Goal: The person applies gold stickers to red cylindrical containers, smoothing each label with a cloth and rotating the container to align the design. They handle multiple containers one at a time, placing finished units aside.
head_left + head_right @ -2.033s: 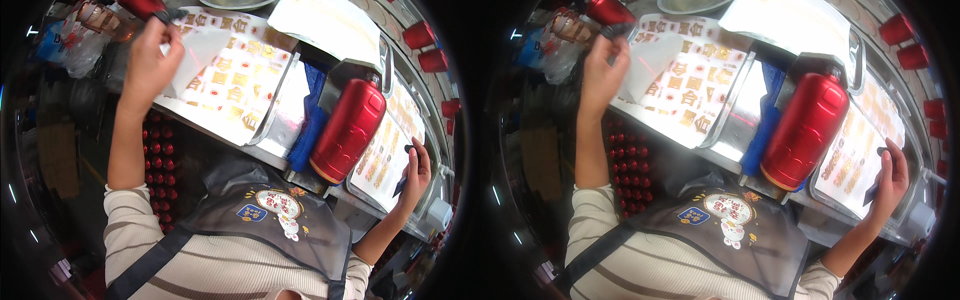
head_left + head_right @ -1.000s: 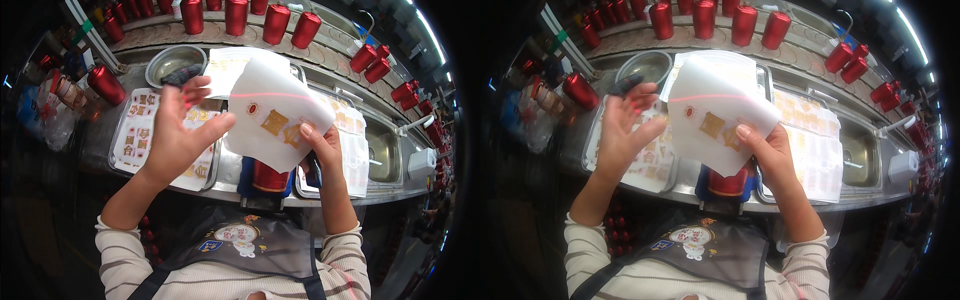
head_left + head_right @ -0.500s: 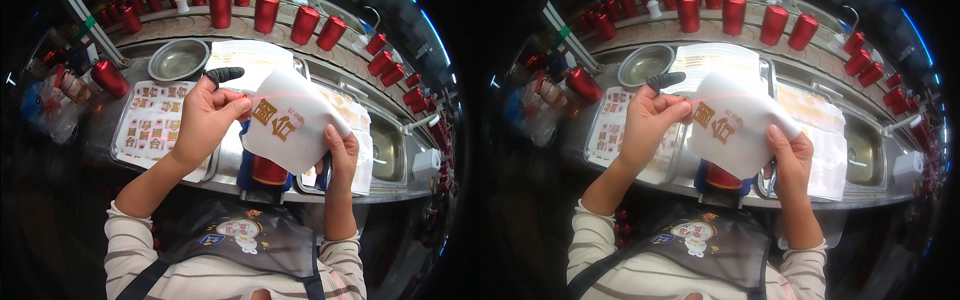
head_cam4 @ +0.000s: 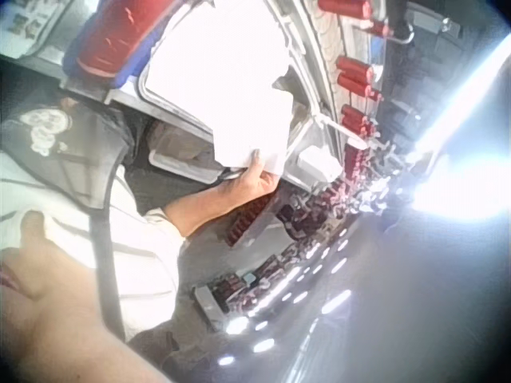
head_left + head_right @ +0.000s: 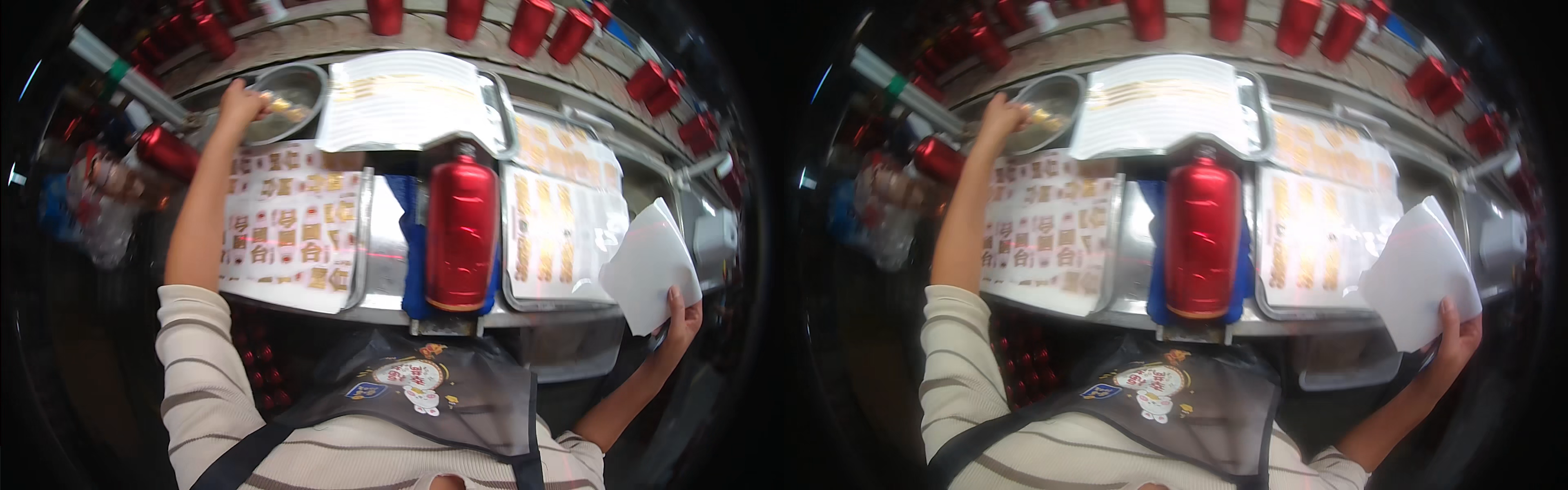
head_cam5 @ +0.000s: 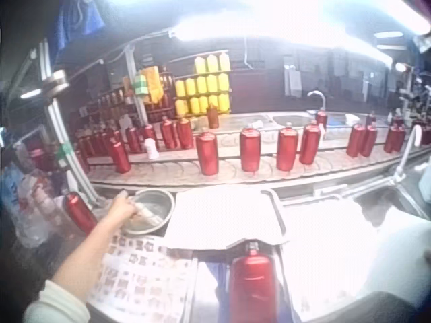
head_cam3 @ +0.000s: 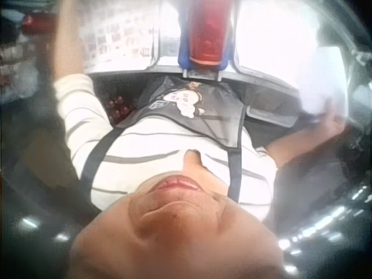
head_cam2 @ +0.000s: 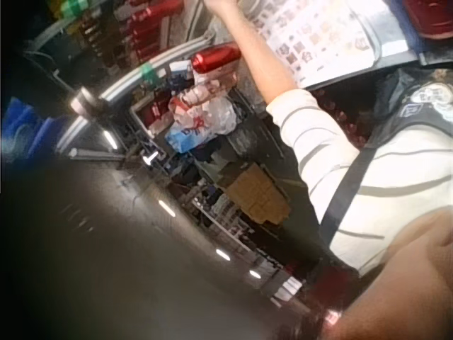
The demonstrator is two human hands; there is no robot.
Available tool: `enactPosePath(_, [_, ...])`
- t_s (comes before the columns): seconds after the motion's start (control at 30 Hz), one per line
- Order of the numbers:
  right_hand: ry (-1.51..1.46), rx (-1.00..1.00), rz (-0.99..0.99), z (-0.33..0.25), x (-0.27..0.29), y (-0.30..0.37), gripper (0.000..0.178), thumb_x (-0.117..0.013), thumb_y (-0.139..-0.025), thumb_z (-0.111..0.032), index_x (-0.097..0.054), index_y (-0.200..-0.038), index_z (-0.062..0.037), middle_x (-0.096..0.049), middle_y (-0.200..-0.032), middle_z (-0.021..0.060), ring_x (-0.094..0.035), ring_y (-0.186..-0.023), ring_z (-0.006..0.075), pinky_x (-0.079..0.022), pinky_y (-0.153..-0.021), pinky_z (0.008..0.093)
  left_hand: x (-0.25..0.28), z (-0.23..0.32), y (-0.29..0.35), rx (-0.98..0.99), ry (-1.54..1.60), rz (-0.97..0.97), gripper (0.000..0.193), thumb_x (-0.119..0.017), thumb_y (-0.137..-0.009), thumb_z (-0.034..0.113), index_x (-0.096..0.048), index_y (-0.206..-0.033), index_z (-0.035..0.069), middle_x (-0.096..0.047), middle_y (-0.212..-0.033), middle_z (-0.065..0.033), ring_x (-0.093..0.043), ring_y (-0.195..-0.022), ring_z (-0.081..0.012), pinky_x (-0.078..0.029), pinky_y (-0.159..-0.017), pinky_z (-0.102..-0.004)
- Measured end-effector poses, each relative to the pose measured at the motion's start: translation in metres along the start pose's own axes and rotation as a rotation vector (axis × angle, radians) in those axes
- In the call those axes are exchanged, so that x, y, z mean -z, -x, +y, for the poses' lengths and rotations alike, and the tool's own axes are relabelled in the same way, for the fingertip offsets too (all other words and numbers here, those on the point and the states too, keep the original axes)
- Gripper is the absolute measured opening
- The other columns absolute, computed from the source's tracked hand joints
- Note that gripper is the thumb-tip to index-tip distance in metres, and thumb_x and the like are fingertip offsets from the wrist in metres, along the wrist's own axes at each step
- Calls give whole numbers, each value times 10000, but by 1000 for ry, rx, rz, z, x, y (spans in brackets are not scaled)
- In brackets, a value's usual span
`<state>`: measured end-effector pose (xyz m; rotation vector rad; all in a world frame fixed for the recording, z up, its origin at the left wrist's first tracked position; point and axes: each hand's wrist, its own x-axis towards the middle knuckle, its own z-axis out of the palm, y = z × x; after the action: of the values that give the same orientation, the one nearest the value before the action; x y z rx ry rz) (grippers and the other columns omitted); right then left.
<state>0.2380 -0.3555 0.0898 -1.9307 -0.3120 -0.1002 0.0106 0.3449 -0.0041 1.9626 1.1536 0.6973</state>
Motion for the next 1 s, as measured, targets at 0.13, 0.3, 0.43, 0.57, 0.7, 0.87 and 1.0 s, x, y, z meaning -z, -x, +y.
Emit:
enactPosePath(0.13, [253, -187, 265, 22, 74, 17, 344, -704, -882, -175, -635, -1146, 34, -687, -857, 58, -597, -597, 92, -409, -476, 201, -30, -88, -68, 97, -258, -194, 566, -666, -714, -19, -502, -1253, -70, -658, -682, -132, -616, -495, -168, -458, -407, -310])
enactPosePath(0.3, [198, -357, 446, 165, 128, 33, 253, -668, -815, -67, -668, -1037, 54, -702, -934, 86, -644, -812, 149, -488, -735, 285, 20, -152, -129, 121, -151, -270, 539, -717, -777, 53, -504, -1272, 44, -608, -659, -56, -539, -462, -115, -387, -363, -285])
enactPosePath(0.43, [321, -506, 510, 268, 133, 44, 284, -676, -734, -93, -677, -980, 48, -691, -866, 90, -628, -740, 162, -478, -679, 306, 61, -126, -127, -159, -411, -15, 713, -755, -805, 187, -434, -1392, -60, -660, -715, -9, -501, -526, -46, -402, -489, -219])
enactPosePath(0.57, [241, -595, 427, 371, 145, 52, 205, -684, -758, -108, -693, -926, 8, -677, -829, 48, -626, -761, 159, -478, -693, 299, 70, -68, -51, -448, -414, -18, 277, -729, -885, 211, -617, -1010, -10, -691, -802, -35, -574, -707, -60, -475, -692, -238])
enactPosePath(0.7, [28, -1039, 686, 442, 171, 64, 285, -795, -768, -272, -708, -889, -29, -662, -765, 67, -627, -631, 225, -497, -578, 370, 39, 16, 76, -539, -311, 59, 156, -679, -932, 126, -626, -957, -18, -710, -878, -80, -628, -795, -106, -496, -756, -269])
enactPosePath(0.87, [180, -306, 741, 380, 192, 13, 259, -700, -793, -141, -708, -935, 77, -701, -864, 77, -646, -696, 186, -529, -643, 340, 19, 124, 204, -791, -324, -108, 172, -709, -875, -11, -620, -1022, -19, -704, -877, -75, -662, -809, -129, -510, -765, -270])
enactPosePath(1.0, [-149, -23, 471, 166, 30, -41, 302, -602, -917, -61, -644, -1204, 22, -676, -960, 83, -490, -608, 54, -383, -503, 194, 21, 154, 252, -859, 4, -310, 251, -683, -860, -72, -595, -1092, -33, -680, -936, -84, -640, -894, -166, -490, -843, -291])
